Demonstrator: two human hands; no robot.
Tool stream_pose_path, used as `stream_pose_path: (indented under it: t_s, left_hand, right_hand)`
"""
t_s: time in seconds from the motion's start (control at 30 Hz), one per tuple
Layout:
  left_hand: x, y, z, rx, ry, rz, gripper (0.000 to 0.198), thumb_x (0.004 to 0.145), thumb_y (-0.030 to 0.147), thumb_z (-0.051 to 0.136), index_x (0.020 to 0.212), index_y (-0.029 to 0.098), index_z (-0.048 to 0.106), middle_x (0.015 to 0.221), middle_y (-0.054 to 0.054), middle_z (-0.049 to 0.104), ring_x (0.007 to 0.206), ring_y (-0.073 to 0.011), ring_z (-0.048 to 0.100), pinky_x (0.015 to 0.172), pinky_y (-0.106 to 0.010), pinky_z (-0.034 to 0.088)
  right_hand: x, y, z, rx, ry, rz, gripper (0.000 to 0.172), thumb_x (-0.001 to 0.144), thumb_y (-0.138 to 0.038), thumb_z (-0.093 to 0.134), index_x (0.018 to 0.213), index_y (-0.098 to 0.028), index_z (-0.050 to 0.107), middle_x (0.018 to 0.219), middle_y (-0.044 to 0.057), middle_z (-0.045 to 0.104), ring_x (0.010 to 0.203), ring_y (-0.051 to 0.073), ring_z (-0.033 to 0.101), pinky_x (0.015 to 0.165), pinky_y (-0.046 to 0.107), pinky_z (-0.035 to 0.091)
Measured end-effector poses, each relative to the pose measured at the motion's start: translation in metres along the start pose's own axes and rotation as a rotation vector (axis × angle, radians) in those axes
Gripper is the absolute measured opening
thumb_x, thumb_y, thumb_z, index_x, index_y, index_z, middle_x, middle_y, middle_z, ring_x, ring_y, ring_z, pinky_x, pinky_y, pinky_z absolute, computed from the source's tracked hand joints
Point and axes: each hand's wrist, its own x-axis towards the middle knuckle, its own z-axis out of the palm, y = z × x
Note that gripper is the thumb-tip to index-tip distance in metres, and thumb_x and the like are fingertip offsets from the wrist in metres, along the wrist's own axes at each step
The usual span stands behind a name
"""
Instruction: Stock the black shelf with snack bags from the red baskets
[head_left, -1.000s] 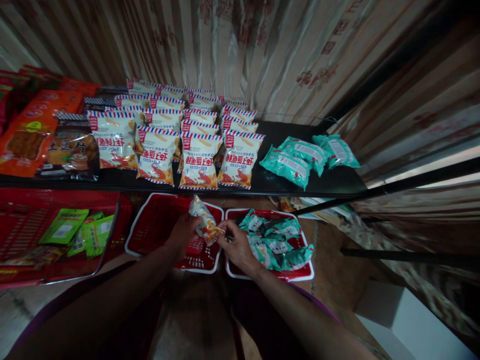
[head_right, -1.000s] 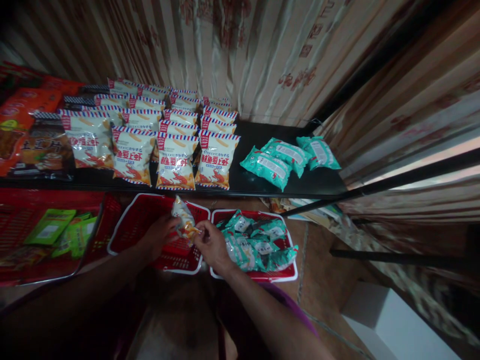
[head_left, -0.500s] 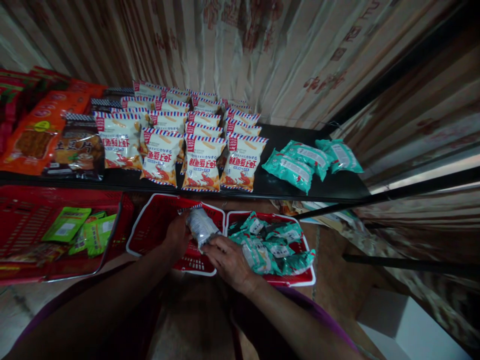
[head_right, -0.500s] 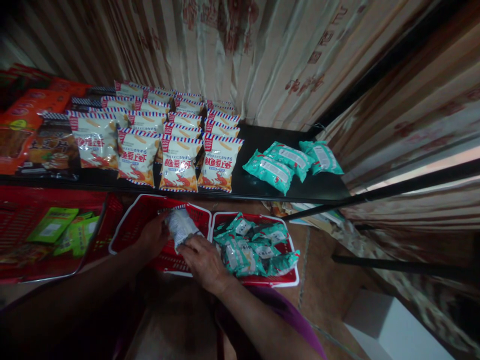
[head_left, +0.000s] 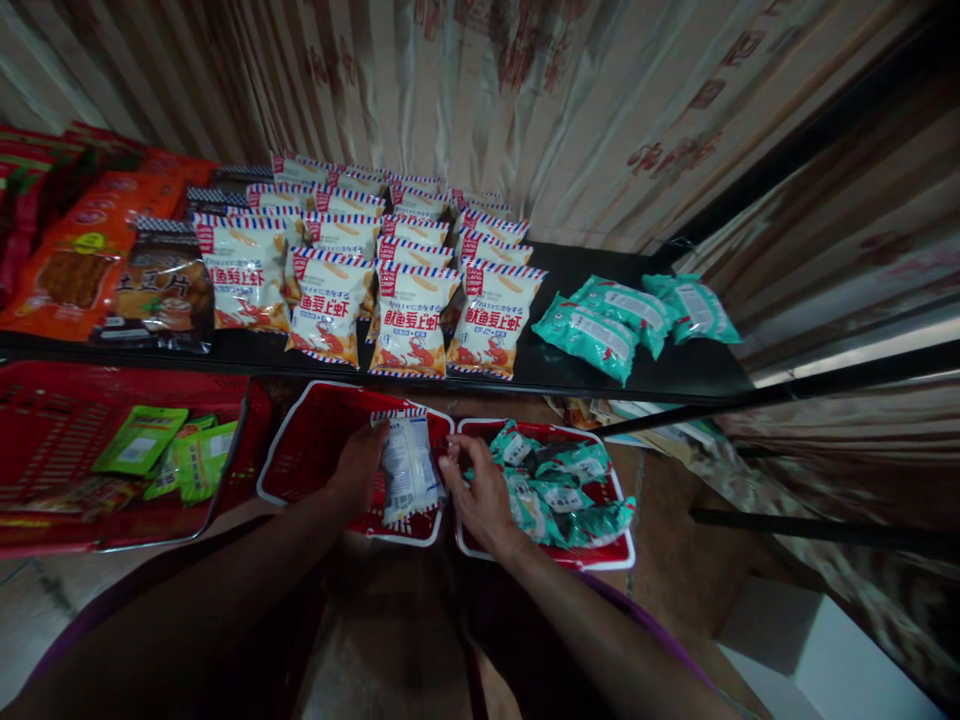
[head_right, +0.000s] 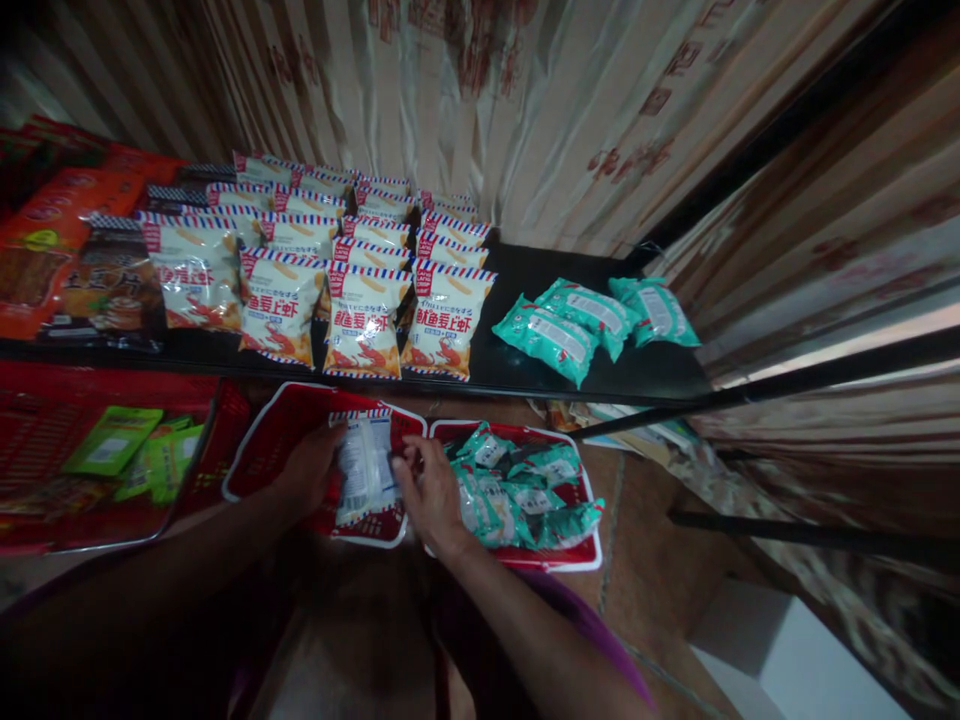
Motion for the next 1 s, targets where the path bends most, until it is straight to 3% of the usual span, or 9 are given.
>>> stream_pose_path:
  t_s: [0.17,0.3,0.5,0.8,1.0]
  left_hand:
    - [-0.005,-0.005,0.006,0.003,-0.09,0.001,0.016,0.072,0.032,0.059,0.072,0.016,0.062,0.062,0.0,0.062,0.057,-0.0128,0.055,0.056,-0.025,0.042]
    - [-0.011,-0.004,0.008,0.015,-0.161,-0.008,0.02,0.07,0.036,0.062,0.073,0.016,0.063,0.06,-0.001,0.062,0.053,-0.0126,0.055,0.053,-0.024,0.042]
    - [-0.016,0.0,0.012,-0.047,-0.242,-0.066,0.034,0.068,0.046,0.065,0.082,0.014,0.065,0.064,-0.005,0.067,0.057,-0.0179,0.062,0.053,-0.027,0.046]
    - [-0.013,0.006,0.013,-0.043,-0.11,-0.103,0.027,0.066,0.041,0.067,0.069,0.015,0.062,0.051,-0.002,0.06,0.054,-0.0169,0.06,0.053,-0.026,0.044]
    - [-0.003,0.007,0.008,-0.076,-0.052,-0.039,0.031,0.059,0.044,0.071,0.064,0.017,0.058,0.052,0.002,0.056,0.053,-0.0131,0.056,0.055,-0.025,0.043]
  right_hand:
    - [0.009,0.013,0.004,0.542,-0.036,0.52,0.042,0.074,-0.049,0.065,0.108,-0.025,0.057,0.11,0.004,0.063,0.105,0.019,0.058,0.089,0.034,0.047]
    - [0.01,0.016,0.005,0.849,-0.168,0.753,0.039,0.07,-0.055,0.068,0.094,-0.025,0.063,0.103,0.002,0.068,0.095,0.018,0.062,0.08,0.031,0.05]
    - [0.01,0.002,0.004,0.942,-0.287,0.728,0.039,0.066,-0.047,0.074,0.096,-0.023,0.065,0.092,0.001,0.072,0.078,0.017,0.067,0.068,0.027,0.051]
    - [0.011,0.005,0.011,0.96,-0.196,0.747,0.041,0.065,-0.047,0.075,0.095,-0.022,0.065,0.08,0.0,0.073,0.067,0.017,0.067,0.062,0.028,0.051]
    - [0.011,0.002,0.003,0.946,-0.256,0.816,0.038,0.07,-0.048,0.072,0.096,-0.022,0.064,0.088,0.001,0.071,0.072,0.015,0.065,0.059,0.024,0.052]
